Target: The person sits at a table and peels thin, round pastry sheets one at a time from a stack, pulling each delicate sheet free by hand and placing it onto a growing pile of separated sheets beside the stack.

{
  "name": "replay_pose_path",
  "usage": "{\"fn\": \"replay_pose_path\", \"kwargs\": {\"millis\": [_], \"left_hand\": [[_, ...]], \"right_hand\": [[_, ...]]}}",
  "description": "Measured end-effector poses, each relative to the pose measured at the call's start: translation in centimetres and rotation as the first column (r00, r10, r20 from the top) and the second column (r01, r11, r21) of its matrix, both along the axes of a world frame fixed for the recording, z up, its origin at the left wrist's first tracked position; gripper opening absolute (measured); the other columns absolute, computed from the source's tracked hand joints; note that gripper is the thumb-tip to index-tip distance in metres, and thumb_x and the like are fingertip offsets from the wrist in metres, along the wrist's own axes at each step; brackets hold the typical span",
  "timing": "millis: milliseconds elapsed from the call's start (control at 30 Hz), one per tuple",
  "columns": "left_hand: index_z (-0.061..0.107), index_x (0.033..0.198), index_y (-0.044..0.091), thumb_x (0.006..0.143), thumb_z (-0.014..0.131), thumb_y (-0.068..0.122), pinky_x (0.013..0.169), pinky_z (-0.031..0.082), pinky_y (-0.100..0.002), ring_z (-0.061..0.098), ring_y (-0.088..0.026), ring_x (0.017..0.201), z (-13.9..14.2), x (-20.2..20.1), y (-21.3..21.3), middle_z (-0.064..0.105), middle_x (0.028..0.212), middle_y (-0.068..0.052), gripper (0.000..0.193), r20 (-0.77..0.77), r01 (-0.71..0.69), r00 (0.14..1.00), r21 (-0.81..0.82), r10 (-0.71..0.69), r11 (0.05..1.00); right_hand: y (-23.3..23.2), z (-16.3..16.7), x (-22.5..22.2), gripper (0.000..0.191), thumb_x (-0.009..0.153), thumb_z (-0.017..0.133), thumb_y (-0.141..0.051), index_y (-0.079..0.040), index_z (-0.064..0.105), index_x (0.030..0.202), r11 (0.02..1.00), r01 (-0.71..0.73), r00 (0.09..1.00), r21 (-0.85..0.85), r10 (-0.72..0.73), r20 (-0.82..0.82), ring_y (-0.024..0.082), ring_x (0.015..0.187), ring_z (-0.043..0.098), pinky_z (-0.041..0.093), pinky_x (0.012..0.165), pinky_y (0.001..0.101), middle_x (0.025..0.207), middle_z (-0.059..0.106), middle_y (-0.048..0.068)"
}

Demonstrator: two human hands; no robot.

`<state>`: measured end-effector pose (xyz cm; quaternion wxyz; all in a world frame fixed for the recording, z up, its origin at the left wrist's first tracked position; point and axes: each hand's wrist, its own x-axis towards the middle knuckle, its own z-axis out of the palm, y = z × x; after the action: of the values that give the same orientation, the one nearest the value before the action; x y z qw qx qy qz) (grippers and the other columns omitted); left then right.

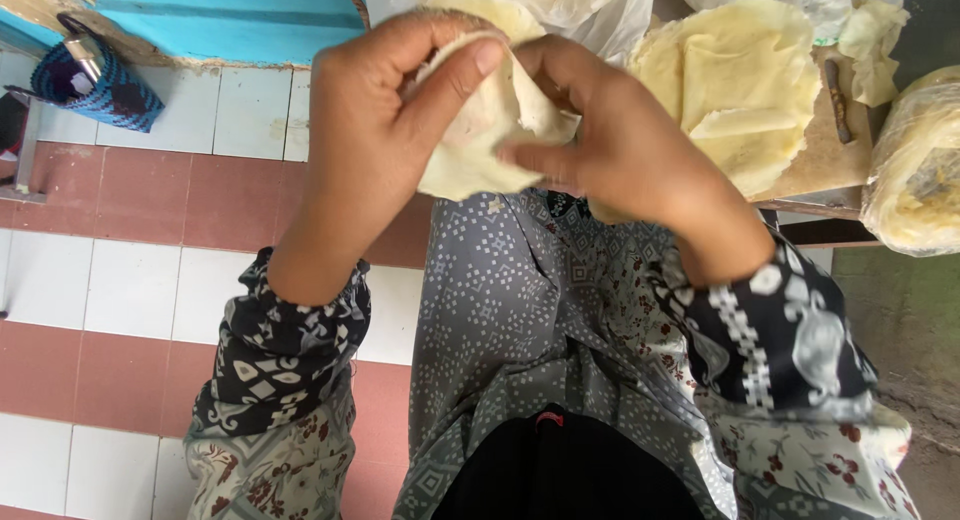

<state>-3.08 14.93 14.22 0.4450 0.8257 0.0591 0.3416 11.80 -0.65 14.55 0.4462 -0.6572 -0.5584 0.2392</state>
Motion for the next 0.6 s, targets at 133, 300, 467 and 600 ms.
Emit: {"fn": "replay_pose_path", "kwargs": {"millis": [133, 300, 467, 600], "left_hand": [[0.072, 0.119, -0.002, 0.112, 0.073, 0.01, 0.068, 0.051, -0.025, 0.065, -0.009, 0.078, 0.5, -0.4, 1.2, 0.076, 0.098, -0.01, 0.014, 0.105, -0.122, 0.989, 0.151, 0.107, 0.981], [0.065, 0.128, 0.002, 0.115, 0.064, 0.012, 0.075, 0.055, -0.027, 0.07, -0.013, 0.09, 0.5, -1.9, 0.9, 0.074, 0.111, -0.009, 0.017, 0.279, -0.34, 0.931, 0.433, 0.234, 0.835], [0.071, 0.101, -0.004, 0.106, 0.071, 0.009, 0.057, 0.04, -0.032, 0.057, -0.017, 0.059, -2.2, 0.9, 2.0, 0.07, 0.074, -0.011, 0.013, 0.105, -0.324, 0.945, 0.158, 0.31, 0.933], [0.06, 0.106, -0.005, 0.107, 0.065, 0.01, 0.077, 0.055, -0.03, 0.072, -0.017, 0.096, -7.2, 7.1, 4.6, 0.075, 0.099, -0.01, 0.016, 0.263, -0.009, 0.964, -0.098, 0.034, 0.995]], "right_hand": [[1.3, -0.5, 2.7, 0.018, 0.095, 0.074, -0.003, 0.003, 0.07, 0.112, 0.999, -0.033, 0.953, -0.043, 0.019, -0.303, 0.016, 0.09, 0.07, 0.059, 0.081, 0.0292, 0.101, 0.072, 0.01], [0.2, 0.3, 5.0, 0.015, 0.102, 0.064, 0.006, 0.002, 0.065, 0.117, 0.978, -0.116, 0.971, 0.174, 0.149, -0.185, 0.011, 0.089, 0.062, 0.056, 0.081, 0.0236, 0.108, 0.067, 0.008], [1.8, -2.2, 8.4, 0.014, 0.106, 0.061, 0.001, 0.002, 0.066, 0.119, 0.997, -0.071, 0.971, -0.016, 0.065, -0.232, 0.01, 0.088, 0.065, 0.057, 0.076, 0.0235, 0.108, 0.069, 0.008], [6.2, -6.6, 10.3, 0.015, 0.108, 0.059, -0.005, 0.001, 0.067, 0.119, 0.98, -0.047, 0.931, -0.192, -0.027, -0.365, 0.01, 0.083, 0.068, 0.058, 0.069, 0.0237, 0.105, 0.071, 0.007]]}}
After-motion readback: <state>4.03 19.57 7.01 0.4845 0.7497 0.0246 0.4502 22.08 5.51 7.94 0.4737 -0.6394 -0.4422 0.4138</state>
